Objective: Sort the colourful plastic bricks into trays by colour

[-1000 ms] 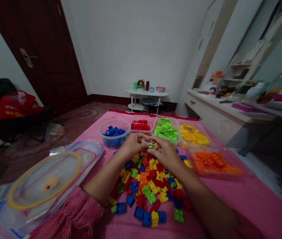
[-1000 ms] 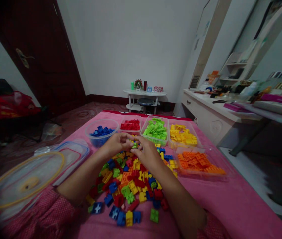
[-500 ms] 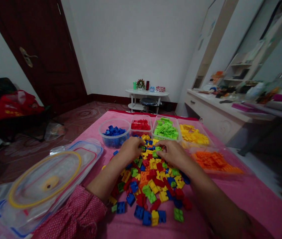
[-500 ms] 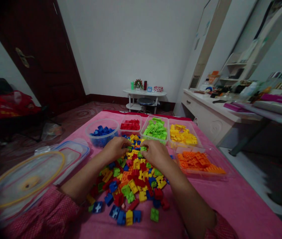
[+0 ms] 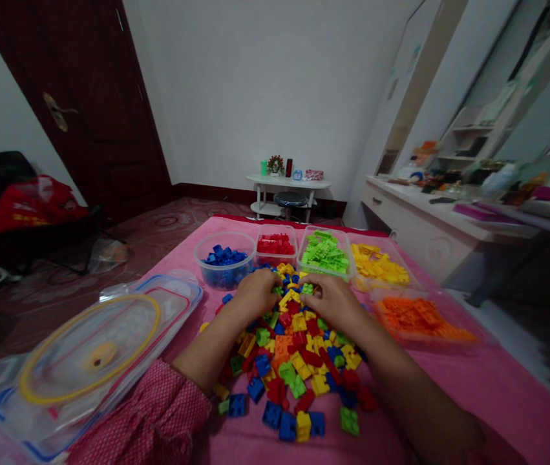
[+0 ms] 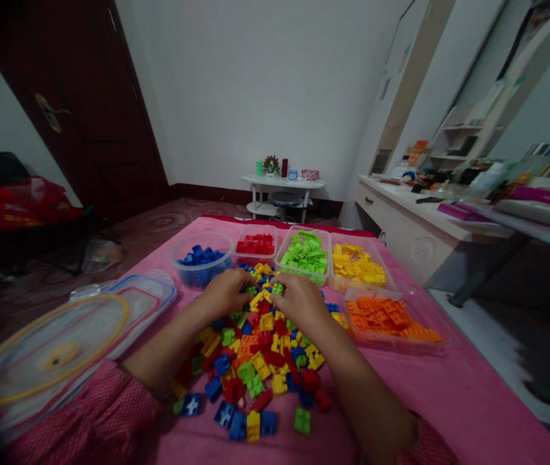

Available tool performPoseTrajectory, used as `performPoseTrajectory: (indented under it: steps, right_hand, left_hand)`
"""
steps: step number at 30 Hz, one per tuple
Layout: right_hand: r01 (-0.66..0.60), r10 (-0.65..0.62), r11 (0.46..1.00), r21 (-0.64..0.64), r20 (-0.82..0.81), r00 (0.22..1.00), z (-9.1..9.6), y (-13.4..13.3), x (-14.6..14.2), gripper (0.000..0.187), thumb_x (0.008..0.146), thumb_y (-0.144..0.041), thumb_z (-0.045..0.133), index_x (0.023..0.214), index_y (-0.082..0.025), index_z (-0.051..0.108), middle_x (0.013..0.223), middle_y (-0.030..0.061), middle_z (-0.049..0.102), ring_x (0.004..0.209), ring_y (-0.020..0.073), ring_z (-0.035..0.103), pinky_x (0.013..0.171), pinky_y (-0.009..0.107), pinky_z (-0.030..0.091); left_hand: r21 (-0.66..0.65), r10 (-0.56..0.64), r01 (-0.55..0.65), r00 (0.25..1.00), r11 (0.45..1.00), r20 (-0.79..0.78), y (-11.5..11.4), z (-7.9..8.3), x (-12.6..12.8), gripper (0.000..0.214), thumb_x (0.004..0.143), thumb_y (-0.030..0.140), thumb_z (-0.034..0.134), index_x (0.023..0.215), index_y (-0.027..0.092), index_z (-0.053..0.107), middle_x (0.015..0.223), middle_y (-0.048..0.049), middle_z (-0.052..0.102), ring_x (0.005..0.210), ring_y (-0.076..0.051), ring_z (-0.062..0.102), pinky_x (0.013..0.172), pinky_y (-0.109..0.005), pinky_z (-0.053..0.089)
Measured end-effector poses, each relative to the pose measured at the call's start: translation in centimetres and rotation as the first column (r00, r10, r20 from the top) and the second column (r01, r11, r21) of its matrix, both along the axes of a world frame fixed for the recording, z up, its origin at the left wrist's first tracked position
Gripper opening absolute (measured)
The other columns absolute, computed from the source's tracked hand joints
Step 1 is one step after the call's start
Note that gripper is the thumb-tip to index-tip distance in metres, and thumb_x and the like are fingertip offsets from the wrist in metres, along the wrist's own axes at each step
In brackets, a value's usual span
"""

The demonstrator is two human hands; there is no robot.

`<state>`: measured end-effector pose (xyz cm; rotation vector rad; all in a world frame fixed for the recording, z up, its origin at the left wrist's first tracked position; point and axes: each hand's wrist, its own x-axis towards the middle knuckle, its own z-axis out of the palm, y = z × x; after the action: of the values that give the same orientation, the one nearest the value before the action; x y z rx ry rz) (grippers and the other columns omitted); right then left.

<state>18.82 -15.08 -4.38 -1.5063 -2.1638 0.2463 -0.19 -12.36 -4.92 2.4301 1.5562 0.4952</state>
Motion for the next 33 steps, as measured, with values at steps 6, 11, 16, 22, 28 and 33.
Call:
performPoseTrajectory:
  steps: [6, 11, 16, 22, 28, 33]
  right_hand:
    - [-0.078, 0.087, 0.993, 0.084, -0.114, 0.990, 0.7, -0.1, -0.3, 0.034, 0.075, -0.024, 0.057, 0.108, -0.022, 0.067, 0.096, 0.0038, 0.070, 0.074, 0.0168, 0.060, 0.071, 0.028, 0.045]
    - [-0.156, 0.162, 0.987, 0.048, -0.195, 0.967, 0.6, -0.3, -0.5, 0.041, 0.074, -0.019, 0.057, 0.114, -0.021, 0.064, 0.104, 0.0050, 0.069, 0.085, 0.0196, 0.063, 0.078, 0.031, 0.047]
    - [-0.217, 0.219, 0.976, 0.038, -0.247, 0.944, 0.4, -0.2, -0.4, 0.035, 0.073, -0.014, 0.053, 0.104, -0.023, 0.069, 0.101, 0.0021, 0.070, 0.090, 0.0193, 0.063, 0.081, 0.030, 0.047]
    - [0.189, -0.171, 0.978, 0.083, -0.189, 0.967, 1.4, 1.5, 2.6, 0.033, 0.074, -0.027, 0.059, 0.103, -0.015, 0.068, 0.092, 0.0080, 0.070, 0.078, 0.0224, 0.064, 0.074, 0.034, 0.050]
    - [0.248, -0.201, 0.939, 0.239, -0.206, 0.958, 0.6, 2.7, 4.0, 0.070, 0.076, -0.023, 0.057, 0.140, -0.015, 0.032, 0.139, 0.0152, 0.042, 0.126, 0.0278, 0.041, 0.103, 0.043, 0.034]
    - [0.127, -0.094, 0.967, 0.220, -0.155, 0.984, -0.7, 2.3, 2.5, 0.061, 0.077, -0.021, 0.054, 0.137, -0.019, 0.038, 0.140, 0.0127, 0.040, 0.132, 0.0254, 0.033, 0.108, 0.045, 0.029]
  left_hand:
    - [-0.263, -0.086, 0.299, 0.794, 0.917, 0.601, 0.3, 0.5, 0.7, 0.032, 0.078, 0.027, 0.054, 0.103, 0.011, 0.065, 0.072, -0.0029, 0.064, 0.063, -0.012, 0.055, 0.060, -0.022, 0.042]
    - [-0.272, -0.030, 0.371, 0.637, 0.888, 0.770, 0.1, 0.5, 1.3, 0.052, 0.070, 0.026, 0.065, 0.119, 0.010, 0.054, 0.064, 0.0017, 0.057, 0.057, -0.009, 0.052, 0.057, -0.020, 0.040]
    - [-0.221, -0.088, 0.319, 0.727, 0.922, 0.681, 0.0, 0.3, 1.3, 0.056, 0.072, 0.033, 0.065, 0.122, 0.012, 0.053, 0.066, -0.0004, 0.061, 0.059, -0.012, 0.055, 0.056, -0.021, 0.042]
    - [-0.195, -0.047, 0.238, 0.740, 0.951, 0.671, -0.1, 1.3, 0.9, 0.049, 0.079, 0.036, 0.057, 0.123, 0.014, 0.055, 0.080, -0.0061, 0.068, 0.068, -0.015, 0.061, 0.058, -0.022, 0.045]
    - [-0.180, 0.036, 0.130, 0.707, 0.975, 0.707, 0.5, 1.9, 0.2, 0.038, 0.076, 0.028, 0.059, 0.109, 0.011, 0.062, 0.077, -0.0068, 0.068, 0.063, -0.013, 0.061, 0.058, -0.022, 0.046]
    - [-0.168, 0.101, 0.044, 0.641, 0.985, 0.761, 1.2, 1.9, -0.6, 0.035, 0.074, 0.029, 0.060, 0.104, 0.010, 0.062, 0.075, -0.0057, 0.068, 0.060, -0.013, 0.061, 0.054, -0.021, 0.045]
